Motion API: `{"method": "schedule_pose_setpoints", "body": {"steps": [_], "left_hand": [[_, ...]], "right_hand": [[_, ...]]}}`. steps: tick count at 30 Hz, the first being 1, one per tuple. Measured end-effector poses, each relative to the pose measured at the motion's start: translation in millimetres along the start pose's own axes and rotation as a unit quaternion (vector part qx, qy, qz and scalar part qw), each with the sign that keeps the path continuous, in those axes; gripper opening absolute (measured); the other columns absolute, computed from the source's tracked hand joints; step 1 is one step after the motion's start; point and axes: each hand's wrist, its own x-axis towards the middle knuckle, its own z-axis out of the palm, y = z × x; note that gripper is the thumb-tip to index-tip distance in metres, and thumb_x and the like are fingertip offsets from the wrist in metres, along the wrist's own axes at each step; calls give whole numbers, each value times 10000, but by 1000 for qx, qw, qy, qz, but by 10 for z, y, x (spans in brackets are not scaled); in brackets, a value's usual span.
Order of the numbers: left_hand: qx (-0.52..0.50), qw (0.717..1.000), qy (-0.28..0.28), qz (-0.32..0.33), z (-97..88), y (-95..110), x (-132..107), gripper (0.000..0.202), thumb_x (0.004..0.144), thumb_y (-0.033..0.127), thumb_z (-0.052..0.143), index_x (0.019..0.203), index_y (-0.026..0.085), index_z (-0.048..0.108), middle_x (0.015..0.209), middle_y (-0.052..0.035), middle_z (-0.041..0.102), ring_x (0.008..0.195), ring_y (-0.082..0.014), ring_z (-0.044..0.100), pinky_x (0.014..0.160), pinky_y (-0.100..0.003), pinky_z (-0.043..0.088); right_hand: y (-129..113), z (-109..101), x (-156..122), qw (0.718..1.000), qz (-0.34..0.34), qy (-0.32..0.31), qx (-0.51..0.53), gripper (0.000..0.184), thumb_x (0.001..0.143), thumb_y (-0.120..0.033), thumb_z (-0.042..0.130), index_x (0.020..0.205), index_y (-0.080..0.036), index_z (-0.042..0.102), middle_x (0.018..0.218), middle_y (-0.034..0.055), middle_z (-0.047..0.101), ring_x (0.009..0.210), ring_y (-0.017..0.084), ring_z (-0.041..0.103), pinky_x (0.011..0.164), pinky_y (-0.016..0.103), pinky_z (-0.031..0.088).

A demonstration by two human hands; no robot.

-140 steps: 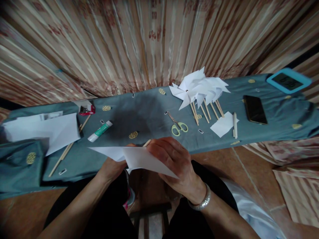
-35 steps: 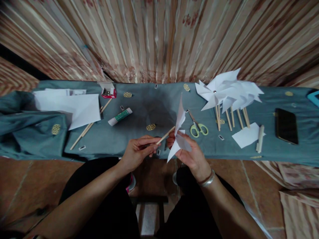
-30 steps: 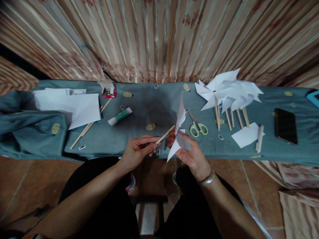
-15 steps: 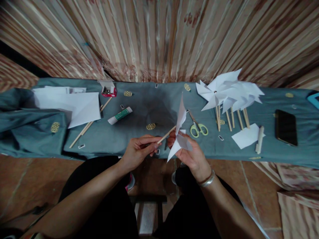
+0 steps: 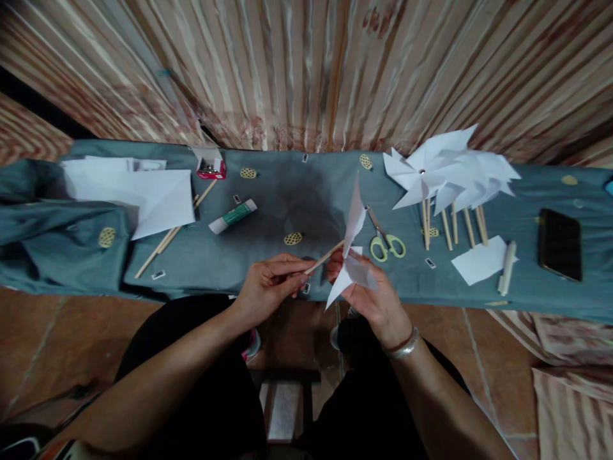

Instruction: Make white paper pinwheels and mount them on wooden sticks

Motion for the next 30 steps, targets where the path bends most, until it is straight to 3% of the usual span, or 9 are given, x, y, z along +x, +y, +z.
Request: {"method": "schedule_pose_setpoints", "body": {"steps": [13, 25, 30], "left_hand": [[0, 1000, 4, -4, 19, 2, -4, 203, 800, 234, 682, 973, 211, 786, 879, -53, 669, 553, -68, 516, 503, -199, 429], [7, 1000, 9, 18, 6, 2, -17, 209, 804, 193, 676, 980, 218, 788, 846, -44, 656, 580, -73, 520, 509, -192, 420], [-63, 998, -8, -30, 29, -4, -2, 205, 789, 272, 708, 962, 195, 790, 799, -37, 637, 563, -69, 508, 493, -194, 430]], "right_hand": [[1, -4, -14, 999, -9, 21, -30, 59, 773, -263, 631, 716, -253, 622, 670, -21, 600, 609, 140, 577, 592, 286, 545], [-9, 58, -53, 997, -30, 37, -59, 71, 751, -238, 692, 747, -235, 622, 717, -34, 621, 619, 121, 591, 622, 261, 552], [19, -16, -49, 997, -36, 17, -59, 39, 770, -244, 667, 767, -261, 632, 763, -36, 620, 682, 123, 605, 678, 263, 552]]}}
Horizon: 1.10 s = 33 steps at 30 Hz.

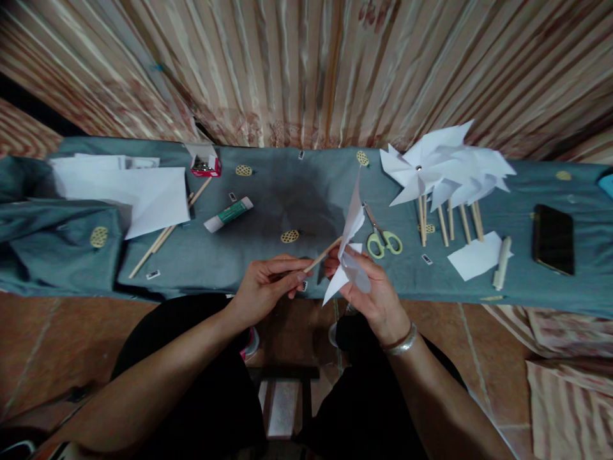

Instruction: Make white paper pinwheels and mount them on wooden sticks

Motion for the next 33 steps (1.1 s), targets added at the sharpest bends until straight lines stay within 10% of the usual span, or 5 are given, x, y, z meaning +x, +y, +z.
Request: {"method": "schedule_pose_setpoints", "body": {"steps": [18, 33], "left_hand": [[-17, 1000, -22, -14, 14, 27, -2, 227, 801, 258, 696, 995, 176, 783, 823, -48, 658, 556, -57, 512, 498, -180, 448], [-39, 999, -11, -36, 10, -18, -4, 178, 761, 247, 706, 895, 181, 803, 748, -12, 619, 478, -36, 423, 471, -199, 335]], "right_hand": [[-18, -66, 8, 999, 20, -8, 35, 33, 759, -248, 656, 732, -261, 641, 712, -30, 637, 656, 141, 611, 652, 286, 569], [-125, 82, -33, 979, -100, 83, -158, 248, 564, -318, 884, 706, -212, 712, 656, -43, 701, 527, 80, 580, 512, 194, 475]]}}
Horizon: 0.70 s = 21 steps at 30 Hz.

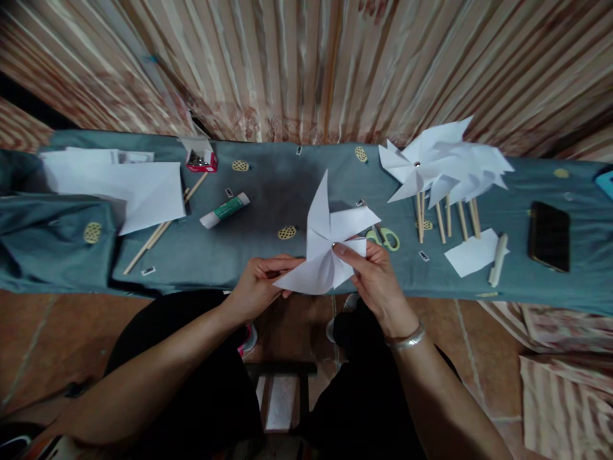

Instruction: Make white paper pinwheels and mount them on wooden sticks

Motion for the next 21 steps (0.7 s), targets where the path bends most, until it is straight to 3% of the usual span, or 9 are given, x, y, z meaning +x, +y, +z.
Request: {"method": "schedule_pose_setpoints", "body": {"steps": [6, 13, 17, 21], "left_hand": [[7, 999, 45, -27, -16, -70, -30, 187, 709, 233, 704, 851, 157, 800, 552, 37, 518, 488, -56, 373, 507, -211, 295], [0, 997, 65, -46, -58, -93, -68, 219, 635, 203, 741, 841, 155, 797, 540, 42, 552, 488, -52, 374, 501, -205, 265], [-1, 997, 73, -40, -92, -57, -45, 216, 625, 216, 770, 832, 162, 799, 536, 39, 571, 488, -54, 387, 513, -204, 301], [-16, 994, 104, -32, -146, -8, -25, 168, 638, 287, 779, 749, 162, 794, 714, -22, 694, 573, -87, 508, 552, -215, 372]], "right_hand": [[43, 16, 57, 1000, 18, -7, -24, 258, 523, -315, 890, 626, -183, 694, 601, -28, 683, 493, 84, 556, 463, 204, 423], [114, 47, 118, 999, 3, -22, -31, 317, 518, -364, 894, 639, -178, 668, 614, -31, 680, 524, 96, 564, 510, 226, 438], [146, 41, 145, 997, -45, -25, -62, 298, 573, -383, 867, 676, -186, 668, 630, -35, 677, 522, 97, 553, 511, 227, 426], [76, 78, 73, 976, -144, -26, -163, 208, 675, -368, 801, 707, -194, 692, 605, -41, 660, 498, 92, 520, 482, 220, 405]]}}
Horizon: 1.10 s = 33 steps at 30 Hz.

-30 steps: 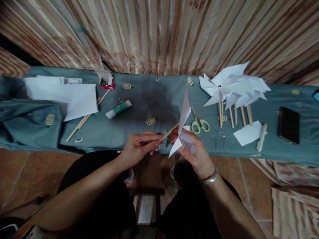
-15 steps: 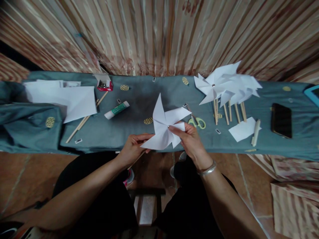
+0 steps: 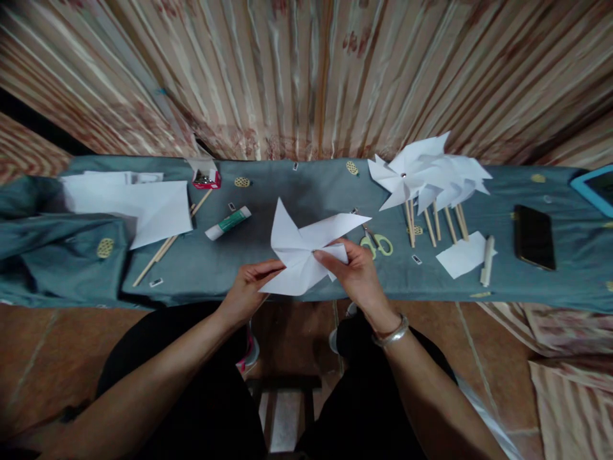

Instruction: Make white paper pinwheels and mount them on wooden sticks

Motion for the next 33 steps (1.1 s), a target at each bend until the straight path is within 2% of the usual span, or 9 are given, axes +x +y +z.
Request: {"method": "schedule_pose_setpoints", "body": {"steps": [3, 6, 9, 13, 18, 21, 23, 28, 33], "left_hand": [[-2, 1000, 7, -3, -39, 7, -4, 160, 642, 314, 786, 683, 159, 782, 765, -32, 720, 620, -108, 552, 574, -219, 405], [-23, 1000, 0, -20, -48, 6, -23, 156, 597, 287, 811, 679, 159, 774, 701, -17, 714, 624, -127, 584, 608, -233, 455], [-36, 998, 7, -42, -15, 43, -43, 197, 521, 221, 840, 685, 151, 757, 611, 0, 683, 628, -147, 609, 648, -253, 492], [-26, 999, 12, -45, 33, 124, -58, 234, 470, 184, 844, 644, 138, 694, 621, 4, 669, 597, -130, 580, 594, -233, 471], [3, 998, -22, -60, 69, 171, -56, 241, 509, 244, 831, 689, 141, 708, 632, -8, 670, 576, -128, 570, 558, -231, 466], [-9, 998, 5, -56, 119, 180, -51, 238, 470, 217, 851, 630, 158, 685, 584, 13, 655, 546, -116, 554, 572, -236, 475], [-28, 998, 20, -59, 157, 179, -46, 261, 443, 208, 865, 591, 163, 655, 551, 19, 644, 528, -119, 552, 585, -256, 485], [-38, 997, 9, -64, 193, 138, -32, 281, 442, 237, 879, 561, 158, 637, 521, 2, 643, 515, -138, 561, 593, -288, 490], [-25, 998, -8, -52, 135, 82, -28, 226, 521, 268, 851, 557, 146, 664, 556, -11, 658, 549, -131, 576, 610, -270, 482]], "right_hand": [[-145, 20, -97, 989, -94, -2, -114, 111, 759, -318, 734, 765, -208, 717, 639, -32, 688, 523, 111, 557, 474, 223, 422], [-263, 35, -202, 961, -191, 0, -201, 46, 831, -249, 679, 833, -221, 715, 726, -19, 729, 604, 130, 635, 540, 232, 491], [-321, 32, -281, 911, -312, -3, -269, 60, 867, -174, 636, 835, -211, 670, 791, 2, 737, 706, 144, 680, 649, 250, 544], [-362, -11, -354, 848, -419, -50, -322, 177, 884, -89, 553, 1021, -176, 625, 937, 66, 742, 899, 184, 687, 816, 319, 564], [-394, -101, -415, 808, -462, -49, -363, 307, 902, -124, 525, 1204, -142, 578, 1017, 127, 738, 987, 242, 677, 860, 408, 574], [-375, -143, -424, 797, -466, -35, -383, 357, 904, -133, 521, 1256, -167, 565, 1024, 121, 742, 995, 253, 681, 860, 428, 577], [-345, -164, -423, 798, -460, -30, -388, 388, 881, -115, 545, 1266, -163, 563, 1039, 120, 740, 1014, 255, 677, 883, 434, 570], [-289, -195, -416, 794, -466, -22, -389, 383, 854, -82, 567, 1234, -134, 571, 1051, 124, 733, 1039, 246, 661, 928, 422, 550], [-323, -189, -403, 799, -454, -13, -393, 342, 869, -87, 521, 1203, -138, 578, 1018, 114, 740, 1003, 229, 677, 913, 401, 556]]}}
